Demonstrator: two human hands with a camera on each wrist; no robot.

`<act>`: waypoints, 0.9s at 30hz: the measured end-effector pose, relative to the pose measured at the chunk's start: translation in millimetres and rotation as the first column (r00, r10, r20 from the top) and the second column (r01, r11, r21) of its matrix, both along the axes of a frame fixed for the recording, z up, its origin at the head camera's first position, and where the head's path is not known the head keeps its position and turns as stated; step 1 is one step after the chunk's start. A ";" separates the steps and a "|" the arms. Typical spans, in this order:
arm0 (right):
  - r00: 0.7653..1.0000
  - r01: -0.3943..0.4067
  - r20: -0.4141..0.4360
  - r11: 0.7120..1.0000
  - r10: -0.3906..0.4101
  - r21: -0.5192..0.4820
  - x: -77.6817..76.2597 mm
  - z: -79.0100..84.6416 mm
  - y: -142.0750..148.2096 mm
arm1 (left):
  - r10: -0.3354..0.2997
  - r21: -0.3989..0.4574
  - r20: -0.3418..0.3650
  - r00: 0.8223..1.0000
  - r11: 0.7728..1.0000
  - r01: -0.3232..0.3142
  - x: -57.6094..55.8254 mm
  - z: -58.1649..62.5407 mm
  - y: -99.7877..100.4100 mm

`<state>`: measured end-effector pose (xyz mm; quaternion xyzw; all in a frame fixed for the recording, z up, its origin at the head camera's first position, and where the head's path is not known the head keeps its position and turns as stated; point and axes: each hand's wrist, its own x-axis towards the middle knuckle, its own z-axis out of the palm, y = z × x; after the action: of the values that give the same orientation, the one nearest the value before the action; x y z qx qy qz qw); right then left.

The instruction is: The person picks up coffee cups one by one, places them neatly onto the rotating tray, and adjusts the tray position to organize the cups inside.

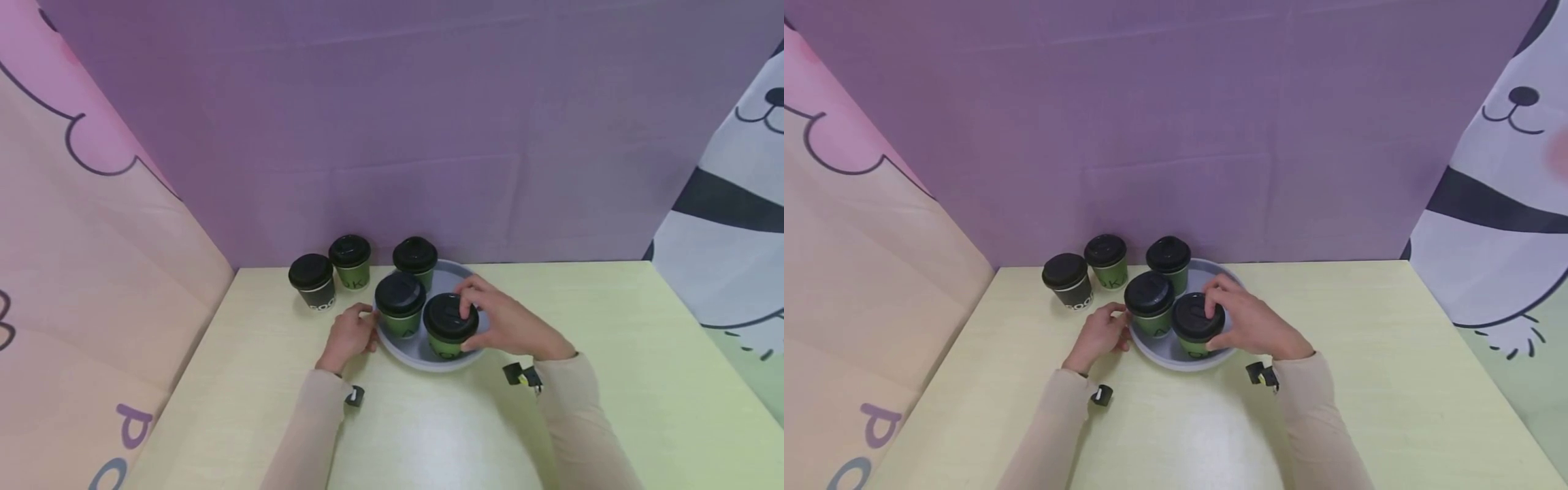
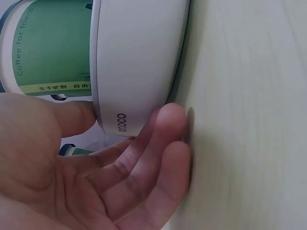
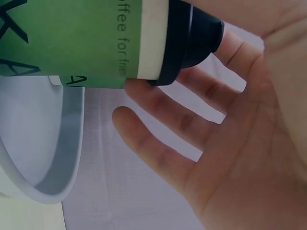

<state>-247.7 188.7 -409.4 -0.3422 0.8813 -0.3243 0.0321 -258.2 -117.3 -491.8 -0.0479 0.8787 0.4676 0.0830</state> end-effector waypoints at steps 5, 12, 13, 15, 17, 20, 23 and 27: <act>1.000 -0.003 -0.007 1.000 0.003 -0.013 0.4 -0.1 -1.5 | -0.030 0.021 0.038 0.999 0.999 0.029 -0.7 0.6 -3.1; 1.000 -0.004 0.004 1.000 0.004 -0.013 0.8 -0.5 -3.1 | -0.132 0.087 0.108 0.985 0.989 0.123 2.3 6.3 -7.8; 1.000 -0.005 0.008 1.000 0.005 -0.013 0.9 -0.6 -3.3 | -0.146 0.097 0.114 0.983 0.986 0.135 2.7 6.9 -7.7; 1.000 -0.005 0.015 1.000 0.006 -0.017 0.9 -1.0 -3.4 | -0.163 0.110 0.123 0.979 0.983 0.149 3.6 7.8 -7.2; 1.000 -0.009 0.017 1.000 0.009 -0.024 1.0 -1.5 -3.1 | -0.168 0.123 0.127 0.977 0.981 0.153 4.0 8.2 -6.5; 0.999 -0.028 0.019 0.999 0.029 -0.041 1.1 -2.5 -2.1 | -0.164 0.128 0.128 0.978 0.981 0.148 4.5 9.1 -6.0; 0.999 -0.049 0.010 0.998 0.049 -0.047 2.1 -2.2 -0.7 | -0.158 0.125 0.119 0.980 0.982 0.143 4.2 7.7 -5.9; 0.998 -0.050 0.023 0.997 0.051 -0.060 2.7 -0.2 3.1 | -0.145 0.114 0.103 0.984 0.985 0.133 3.2 4.9 -6.3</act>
<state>-245.0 191.8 -409.7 -0.3610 0.8619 -0.3536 0.0411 -255.0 -123.6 -486.9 -0.0080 0.8477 0.5036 0.1665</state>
